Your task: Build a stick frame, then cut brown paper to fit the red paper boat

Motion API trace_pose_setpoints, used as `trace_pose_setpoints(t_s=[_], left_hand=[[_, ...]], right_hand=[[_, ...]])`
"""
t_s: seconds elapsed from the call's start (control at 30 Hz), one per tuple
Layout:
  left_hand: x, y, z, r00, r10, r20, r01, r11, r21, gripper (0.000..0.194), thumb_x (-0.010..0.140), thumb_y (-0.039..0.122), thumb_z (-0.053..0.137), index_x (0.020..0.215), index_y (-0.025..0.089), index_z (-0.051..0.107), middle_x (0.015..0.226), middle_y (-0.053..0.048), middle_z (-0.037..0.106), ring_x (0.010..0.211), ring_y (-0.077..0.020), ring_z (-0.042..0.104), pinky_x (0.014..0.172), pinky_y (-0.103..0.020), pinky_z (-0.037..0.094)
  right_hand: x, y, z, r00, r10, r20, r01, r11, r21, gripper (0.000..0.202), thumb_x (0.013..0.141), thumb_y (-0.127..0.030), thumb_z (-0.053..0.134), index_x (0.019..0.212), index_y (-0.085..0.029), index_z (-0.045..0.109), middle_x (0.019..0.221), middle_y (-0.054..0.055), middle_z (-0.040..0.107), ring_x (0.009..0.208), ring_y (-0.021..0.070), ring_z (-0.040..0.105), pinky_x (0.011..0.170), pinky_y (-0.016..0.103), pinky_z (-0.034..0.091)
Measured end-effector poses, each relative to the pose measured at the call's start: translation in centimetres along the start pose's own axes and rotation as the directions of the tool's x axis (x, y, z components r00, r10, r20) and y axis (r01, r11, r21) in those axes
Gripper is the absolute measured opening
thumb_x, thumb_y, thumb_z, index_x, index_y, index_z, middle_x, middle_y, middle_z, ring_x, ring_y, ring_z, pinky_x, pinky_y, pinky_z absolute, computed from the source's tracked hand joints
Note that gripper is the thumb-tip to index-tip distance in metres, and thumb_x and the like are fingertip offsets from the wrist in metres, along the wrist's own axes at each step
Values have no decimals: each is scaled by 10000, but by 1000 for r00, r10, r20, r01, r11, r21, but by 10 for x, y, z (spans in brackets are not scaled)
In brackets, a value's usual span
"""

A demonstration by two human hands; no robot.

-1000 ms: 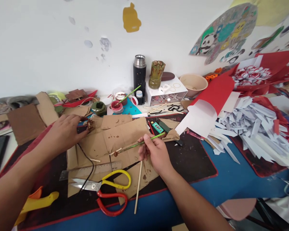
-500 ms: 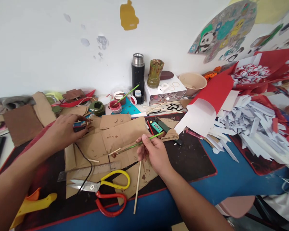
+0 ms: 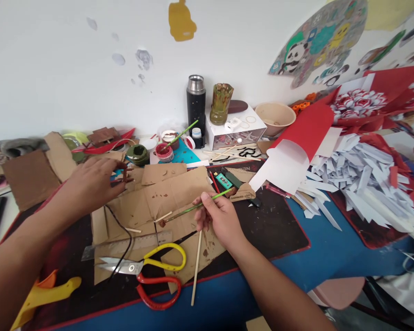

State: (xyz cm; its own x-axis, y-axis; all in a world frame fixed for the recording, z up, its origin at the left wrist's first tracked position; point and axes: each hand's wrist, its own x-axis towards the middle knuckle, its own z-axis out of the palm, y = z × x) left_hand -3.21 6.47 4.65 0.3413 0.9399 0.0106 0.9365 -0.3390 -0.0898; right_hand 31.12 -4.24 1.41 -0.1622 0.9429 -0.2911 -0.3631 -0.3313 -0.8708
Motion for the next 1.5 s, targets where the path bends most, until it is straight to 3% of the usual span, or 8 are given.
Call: trace_pose_setpoints(t_s=[0.2,0.37,0.63,0.9,1.1,1.23,1.5], left_hand=[[5,21,-12,996,80,30,-85,978,191,328,913,336,522,1135,177,704,1239,-241,741,1245,-457,627,1019,-575,476],[13,30,-13,993,115,43,-121,972,199,274,948,304,500,1071,188,716,1211,-222,738,1227,-437,635,1003,-551,481],[20,21,-5,995,89,41,-93,987,130,384,1009,437,464,1150,192,724,1213,-204,754,1236,-419,653,1024,-526,497],[21,11,-2,992,94,79,-89,994,-65,480,947,522,537,1246,191,715,1200,-185,772,1203,-407,676,1065,-532,492],[4,-2,-5,996,-83,-27,74,970,-230,605,917,653,468,1202,181,718,1234,-188,790,1150,-388,723,1039,-505,540],[-9,-10,2,992,-126,32,129,972,-194,566,913,639,427,1069,198,745,1061,-172,810,1021,-389,744,939,-503,567],[-7,-7,9,981,-131,143,158,968,-196,527,882,620,444,996,222,770,1044,-175,822,966,-399,763,906,-519,591]], right_hand=[[0,0,0,1000,12,8,-12,1000,4,617,852,-779,796,901,-167,730,633,18,718,446,127,653,380,187,364],[0,0,0,1000,16,15,-16,1000,6,624,854,-782,789,908,-163,730,646,26,731,444,127,656,380,183,371],[1,1,0,999,35,38,-34,999,-9,611,870,-774,776,915,-166,740,649,32,737,450,133,661,385,188,371],[1,2,-1,997,59,39,-58,998,-27,615,865,-780,768,924,-169,741,645,21,732,446,129,659,384,188,361],[0,0,0,997,70,43,-69,997,-27,636,845,-797,777,922,-168,735,643,20,728,444,129,658,383,190,360],[0,0,0,996,70,47,-68,997,-34,620,853,-784,780,919,-170,737,645,20,728,447,132,659,384,193,366],[1,3,0,998,51,40,-49,998,-42,595,875,-767,770,919,-174,740,648,28,736,444,136,657,381,196,366]])
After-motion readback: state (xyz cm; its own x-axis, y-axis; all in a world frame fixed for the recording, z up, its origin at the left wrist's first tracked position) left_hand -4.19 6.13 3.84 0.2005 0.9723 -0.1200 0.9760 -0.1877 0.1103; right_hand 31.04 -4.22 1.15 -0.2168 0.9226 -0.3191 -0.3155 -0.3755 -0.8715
